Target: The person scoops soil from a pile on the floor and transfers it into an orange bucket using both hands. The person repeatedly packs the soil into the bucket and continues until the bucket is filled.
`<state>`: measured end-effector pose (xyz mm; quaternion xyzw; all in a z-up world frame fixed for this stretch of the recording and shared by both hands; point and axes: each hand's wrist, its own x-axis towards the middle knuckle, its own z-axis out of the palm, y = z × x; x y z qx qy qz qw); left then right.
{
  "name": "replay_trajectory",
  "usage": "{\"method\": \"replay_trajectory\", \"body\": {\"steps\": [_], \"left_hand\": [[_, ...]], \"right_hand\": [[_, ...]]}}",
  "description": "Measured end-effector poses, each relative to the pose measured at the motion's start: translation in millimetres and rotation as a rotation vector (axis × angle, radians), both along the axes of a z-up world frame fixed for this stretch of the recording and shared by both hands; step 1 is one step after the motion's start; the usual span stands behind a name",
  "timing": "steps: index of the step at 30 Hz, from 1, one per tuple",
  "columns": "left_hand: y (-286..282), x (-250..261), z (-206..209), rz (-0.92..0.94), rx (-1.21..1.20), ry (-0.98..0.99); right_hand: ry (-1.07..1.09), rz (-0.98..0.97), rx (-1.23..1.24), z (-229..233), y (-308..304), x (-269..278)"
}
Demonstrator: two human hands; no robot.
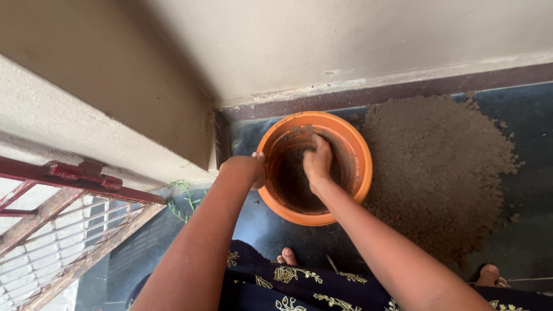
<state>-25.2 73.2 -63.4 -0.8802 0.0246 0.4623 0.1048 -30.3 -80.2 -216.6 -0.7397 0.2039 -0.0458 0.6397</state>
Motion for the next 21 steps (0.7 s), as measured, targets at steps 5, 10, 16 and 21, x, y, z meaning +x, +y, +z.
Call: {"method": "replay_trajectory", "body": {"steps": [5, 10, 16, 21], "left_hand": [[3, 4, 4, -0.004, 0.004, -0.006], [1, 3, 3, -0.017, -0.001, 0.013], [0, 2, 5, -0.025, -0.008, 0.036], [0, 5, 8, -0.046, -0.008, 0.057]], "right_hand": [[-0.179, 0.393, -0.197, 6, 7, -2], [-0.204, 0.719, -0.295, 32, -5, -12], [0.556, 1.015, -0.648, 70, 6, -21], [0.286, 1.294, -1.199, 56, 11, -22]]}}
